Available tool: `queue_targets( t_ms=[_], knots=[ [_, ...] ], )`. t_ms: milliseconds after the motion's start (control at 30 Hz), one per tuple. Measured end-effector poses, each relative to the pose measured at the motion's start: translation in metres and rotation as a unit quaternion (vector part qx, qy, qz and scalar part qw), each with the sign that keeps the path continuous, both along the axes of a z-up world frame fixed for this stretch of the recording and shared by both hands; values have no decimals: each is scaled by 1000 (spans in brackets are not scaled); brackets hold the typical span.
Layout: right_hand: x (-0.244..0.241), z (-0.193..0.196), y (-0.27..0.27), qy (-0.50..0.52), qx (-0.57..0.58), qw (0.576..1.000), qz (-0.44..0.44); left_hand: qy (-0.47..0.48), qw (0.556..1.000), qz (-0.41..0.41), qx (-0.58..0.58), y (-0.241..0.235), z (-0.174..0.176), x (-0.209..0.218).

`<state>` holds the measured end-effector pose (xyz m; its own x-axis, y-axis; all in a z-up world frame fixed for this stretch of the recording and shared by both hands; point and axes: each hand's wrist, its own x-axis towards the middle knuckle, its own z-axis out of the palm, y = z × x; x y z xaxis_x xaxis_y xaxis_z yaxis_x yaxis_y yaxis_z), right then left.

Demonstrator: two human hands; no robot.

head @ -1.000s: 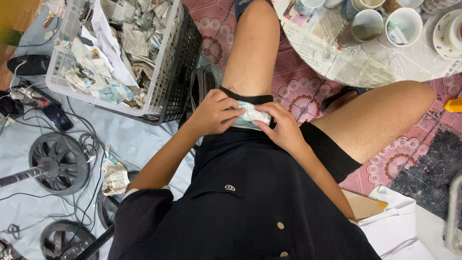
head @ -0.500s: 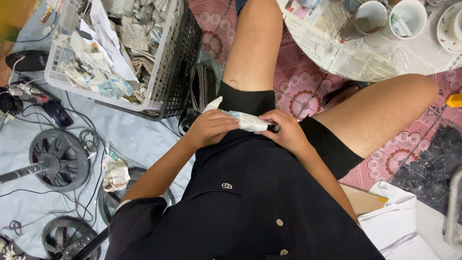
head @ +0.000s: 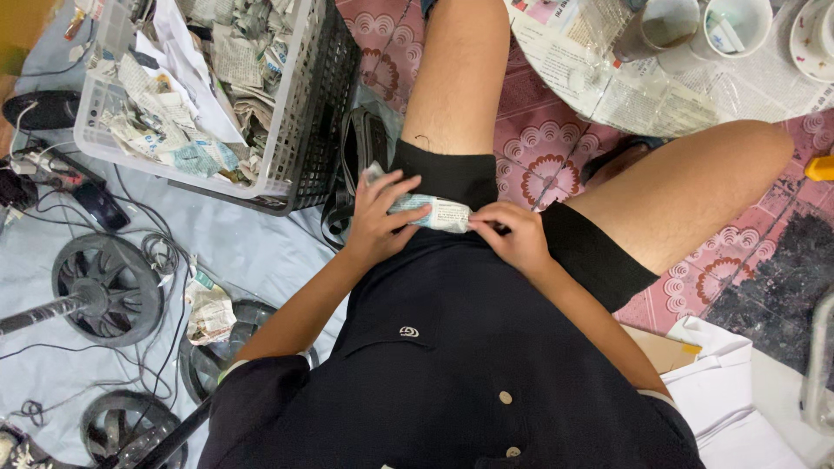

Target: The person sits on the floor and wraps small ceramic cups and saucers with newspaper sheets. They fold the paper around each item and place the wrapped bundles onto a nearby table. The process is repeated for multiple items.

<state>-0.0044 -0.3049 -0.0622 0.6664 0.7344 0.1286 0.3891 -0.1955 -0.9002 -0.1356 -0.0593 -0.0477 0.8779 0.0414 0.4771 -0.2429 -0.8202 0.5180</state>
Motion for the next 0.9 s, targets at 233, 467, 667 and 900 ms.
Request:
queue_targets(
  t_ms=[233,467,667,900],
  knots=[
    [-2,-16,-10,199,-36,978,43,73,988,-22,-132,-1,-15,-4],
    [0,-22,-26,166,115,975,95,52,981,-29,-185,-3,13,4],
    [10,-34,-29,37,251,967,-40,-5,967,-167,-194,-25,64,49],
    [56,33,-32,-10,271,947,-173,-27,922,-233,-307,-57,106,144]
  ],
)
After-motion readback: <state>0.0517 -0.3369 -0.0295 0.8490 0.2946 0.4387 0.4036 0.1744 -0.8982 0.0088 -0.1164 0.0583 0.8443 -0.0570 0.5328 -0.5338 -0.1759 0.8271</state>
